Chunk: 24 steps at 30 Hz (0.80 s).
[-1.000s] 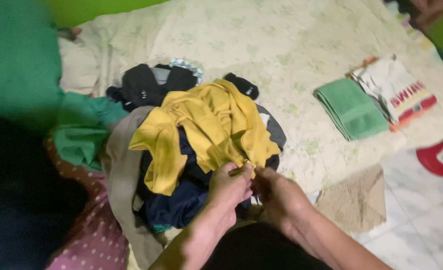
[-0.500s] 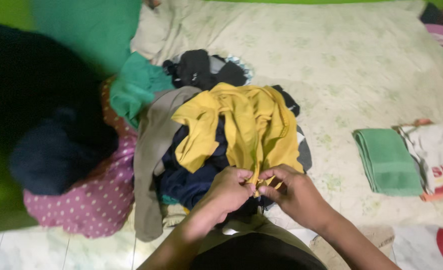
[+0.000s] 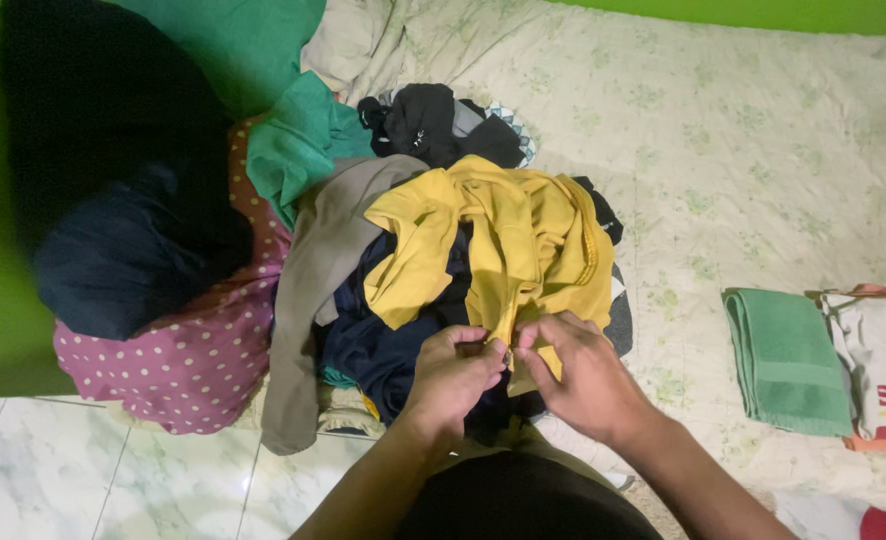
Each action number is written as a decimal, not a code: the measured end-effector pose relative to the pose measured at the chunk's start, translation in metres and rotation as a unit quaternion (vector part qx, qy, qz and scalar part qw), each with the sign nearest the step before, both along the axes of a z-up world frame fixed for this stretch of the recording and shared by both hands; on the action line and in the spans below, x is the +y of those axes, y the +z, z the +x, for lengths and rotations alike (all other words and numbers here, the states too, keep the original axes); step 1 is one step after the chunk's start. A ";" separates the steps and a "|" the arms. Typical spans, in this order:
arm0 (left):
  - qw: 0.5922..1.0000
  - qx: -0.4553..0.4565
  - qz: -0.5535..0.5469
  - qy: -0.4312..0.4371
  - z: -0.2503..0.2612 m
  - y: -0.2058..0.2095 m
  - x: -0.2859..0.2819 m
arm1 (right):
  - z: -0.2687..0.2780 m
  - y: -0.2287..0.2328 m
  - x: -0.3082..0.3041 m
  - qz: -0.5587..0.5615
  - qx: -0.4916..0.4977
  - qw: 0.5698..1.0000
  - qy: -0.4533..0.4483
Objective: The person folds a yellow zip-up hoodie and a dark blue t-shirt on a bed. They smooth the fabric, fold the sleeves and body, and place the folded items on a stack of other clothes.
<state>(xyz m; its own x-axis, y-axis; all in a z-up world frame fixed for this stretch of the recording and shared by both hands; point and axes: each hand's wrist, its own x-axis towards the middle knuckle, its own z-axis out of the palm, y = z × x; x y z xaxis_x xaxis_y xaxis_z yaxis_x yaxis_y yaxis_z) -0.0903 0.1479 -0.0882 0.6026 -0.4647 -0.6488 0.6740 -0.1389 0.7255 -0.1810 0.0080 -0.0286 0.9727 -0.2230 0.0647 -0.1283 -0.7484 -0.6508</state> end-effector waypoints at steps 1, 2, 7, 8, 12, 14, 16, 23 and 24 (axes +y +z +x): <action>1.000 0.020 -0.009 0.007 0.000 0.002 -0.001 | 0.002 0.001 -0.003 -0.007 0.021 1.000 -0.001; 0.999 0.041 -0.018 0.014 0.000 0.003 -0.001 | 0.003 0.002 -0.005 -0.015 0.041 0.999 -0.002; 0.989 0.122 -0.021 0.080 -0.005 0.008 -0.008 | 0.008 -0.002 -0.012 -0.023 0.026 0.999 -0.006; 0.983 0.158 -0.031 0.091 -0.007 0.008 -0.008 | 0.008 -0.004 -0.011 -0.019 0.009 1.000 -0.011; 0.979 0.188 -0.033 0.077 -0.013 0.002 -0.012 | 0.007 -0.011 -0.007 -0.004 0.002 0.999 -0.044; 0.986 0.140 -0.038 0.080 -0.014 -0.005 -0.015 | 0.006 -0.012 -0.006 0.051 0.056 0.993 -0.088; 0.992 0.089 -0.038 0.086 -0.015 -0.011 -0.019 | 0.007 -0.011 -0.010 0.120 0.118 0.975 -0.142; 0.996 -0.025 -0.045 0.075 -0.023 -0.019 -0.019 | 0.016 -0.013 -0.030 0.355 0.272 0.863 -0.236; 0.996 -0.033 -0.042 0.067 -0.022 -0.017 -0.018 | 0.016 -0.015 -0.031 0.394 0.288 0.836 -0.251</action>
<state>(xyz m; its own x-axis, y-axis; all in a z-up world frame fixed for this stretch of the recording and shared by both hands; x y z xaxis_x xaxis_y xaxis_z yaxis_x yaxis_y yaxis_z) -0.1124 0.1294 -0.1051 0.7028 -0.4279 -0.5683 0.6330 0.0116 0.7740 -0.1647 -0.0231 -0.0434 0.5640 -0.3646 -0.7409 -0.7585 0.1261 -0.6394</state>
